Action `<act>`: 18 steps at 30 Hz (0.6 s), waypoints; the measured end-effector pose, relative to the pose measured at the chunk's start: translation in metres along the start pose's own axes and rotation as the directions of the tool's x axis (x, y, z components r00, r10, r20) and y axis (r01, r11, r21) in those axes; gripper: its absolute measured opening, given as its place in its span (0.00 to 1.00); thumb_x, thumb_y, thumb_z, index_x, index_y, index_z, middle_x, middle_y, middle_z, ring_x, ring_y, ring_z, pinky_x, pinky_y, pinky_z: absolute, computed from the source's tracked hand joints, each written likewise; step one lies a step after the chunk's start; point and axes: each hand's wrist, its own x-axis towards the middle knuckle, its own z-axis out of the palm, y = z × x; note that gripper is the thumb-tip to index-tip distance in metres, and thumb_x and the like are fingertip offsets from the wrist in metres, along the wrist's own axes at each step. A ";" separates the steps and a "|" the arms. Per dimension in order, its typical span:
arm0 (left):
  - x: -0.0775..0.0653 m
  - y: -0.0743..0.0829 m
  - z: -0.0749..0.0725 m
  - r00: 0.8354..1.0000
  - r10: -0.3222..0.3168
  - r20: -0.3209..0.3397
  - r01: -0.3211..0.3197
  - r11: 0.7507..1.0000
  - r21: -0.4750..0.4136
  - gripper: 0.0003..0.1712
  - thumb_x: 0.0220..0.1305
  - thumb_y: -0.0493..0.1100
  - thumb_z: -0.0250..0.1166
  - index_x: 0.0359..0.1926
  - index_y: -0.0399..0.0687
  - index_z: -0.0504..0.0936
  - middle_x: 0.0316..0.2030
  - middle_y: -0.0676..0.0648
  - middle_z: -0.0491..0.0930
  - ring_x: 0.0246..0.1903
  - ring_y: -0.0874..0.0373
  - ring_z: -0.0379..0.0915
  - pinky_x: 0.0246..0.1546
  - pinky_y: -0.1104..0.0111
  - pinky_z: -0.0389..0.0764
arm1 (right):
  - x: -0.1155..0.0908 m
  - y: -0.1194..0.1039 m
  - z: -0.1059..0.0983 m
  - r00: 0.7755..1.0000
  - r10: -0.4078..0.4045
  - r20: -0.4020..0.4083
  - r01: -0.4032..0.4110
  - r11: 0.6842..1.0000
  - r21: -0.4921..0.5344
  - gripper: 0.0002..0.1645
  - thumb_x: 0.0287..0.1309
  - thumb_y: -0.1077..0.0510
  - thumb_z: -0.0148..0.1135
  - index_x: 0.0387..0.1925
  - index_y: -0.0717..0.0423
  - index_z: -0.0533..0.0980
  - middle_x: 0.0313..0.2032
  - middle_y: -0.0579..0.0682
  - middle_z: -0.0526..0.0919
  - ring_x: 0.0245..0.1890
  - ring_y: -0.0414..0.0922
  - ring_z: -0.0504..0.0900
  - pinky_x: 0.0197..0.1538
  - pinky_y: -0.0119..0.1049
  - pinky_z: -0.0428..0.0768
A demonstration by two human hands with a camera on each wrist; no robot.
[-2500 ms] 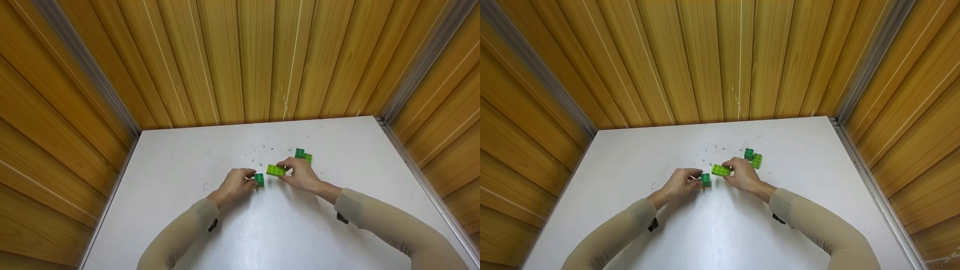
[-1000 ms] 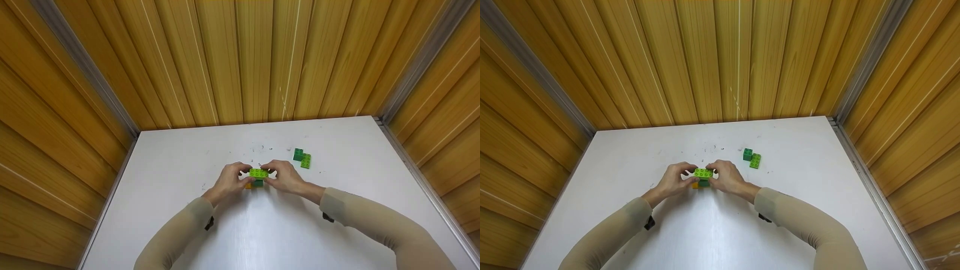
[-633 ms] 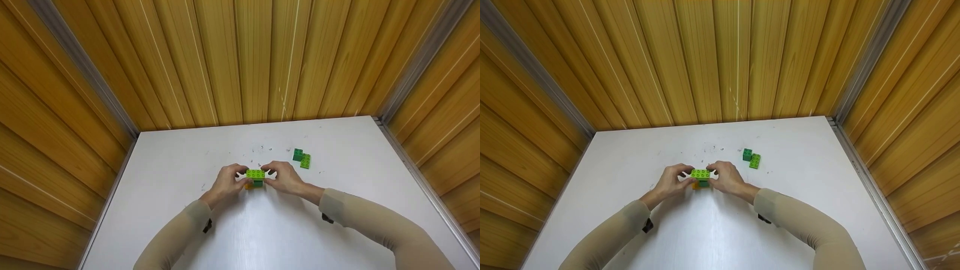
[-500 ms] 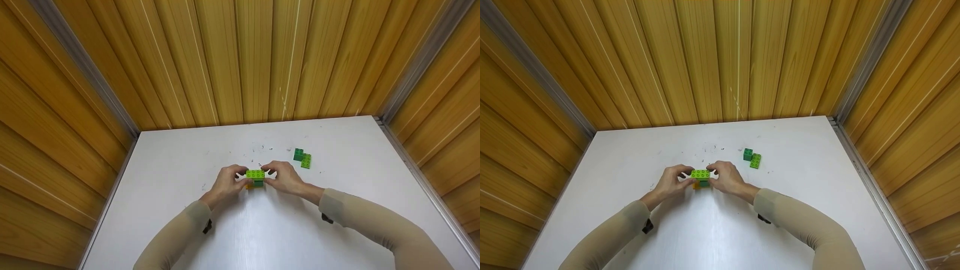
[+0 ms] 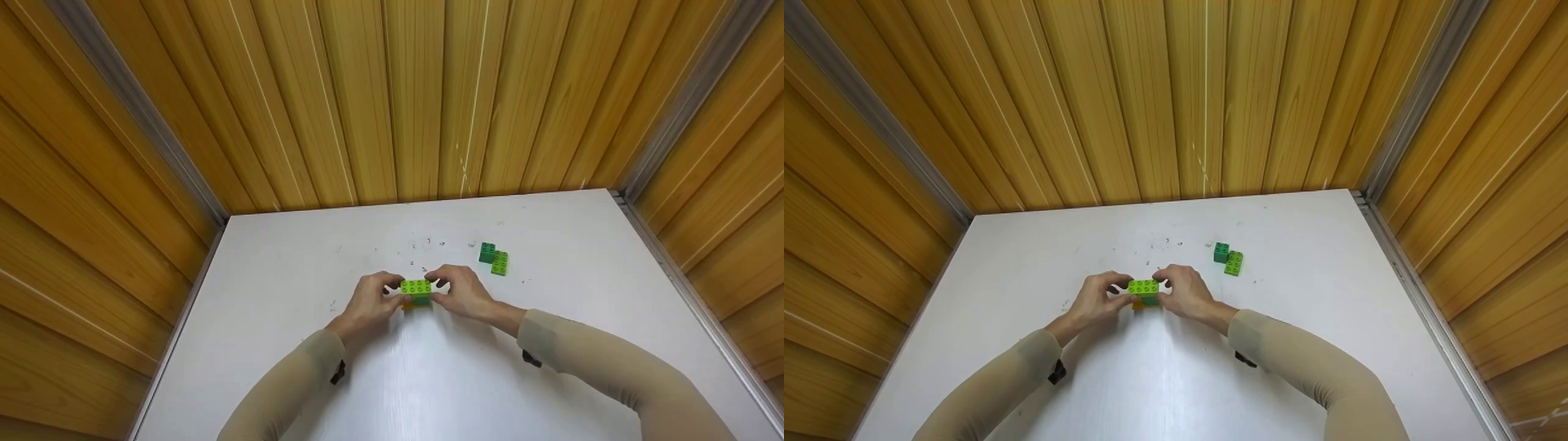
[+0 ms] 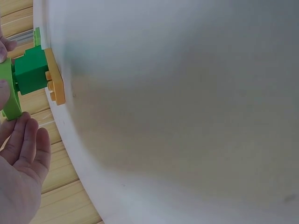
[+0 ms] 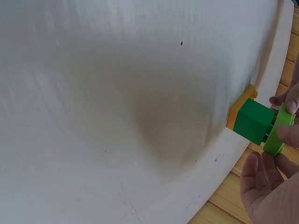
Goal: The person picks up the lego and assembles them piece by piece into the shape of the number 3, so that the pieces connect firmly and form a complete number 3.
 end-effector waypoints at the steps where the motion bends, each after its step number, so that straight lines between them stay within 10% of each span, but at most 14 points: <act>1: 0.000 0.000 0.000 1.000 0.005 -0.001 -0.005 1.000 0.004 0.18 0.74 0.45 0.77 0.60 0.42 0.92 0.53 0.44 0.93 0.54 0.50 0.89 0.58 0.53 0.92 | 0.000 0.000 0.000 1.000 -0.004 -0.001 0.004 1.000 -0.004 0.22 0.65 0.64 0.76 0.61 0.61 0.88 0.56 0.60 0.93 0.52 0.58 0.92 0.52 0.51 0.91; 18: 0.000 -0.002 -0.002 0.999 -0.044 0.019 0.044 0.999 -0.021 0.17 0.74 0.41 0.77 0.60 0.43 0.92 0.54 0.45 0.93 0.55 0.50 0.88 0.60 0.52 0.91 | 0.003 -0.003 0.003 0.999 -0.051 -0.003 0.050 0.997 -0.050 0.22 0.66 0.62 0.78 0.60 0.60 0.89 0.54 0.57 0.94 0.51 0.56 0.92 0.53 0.52 0.92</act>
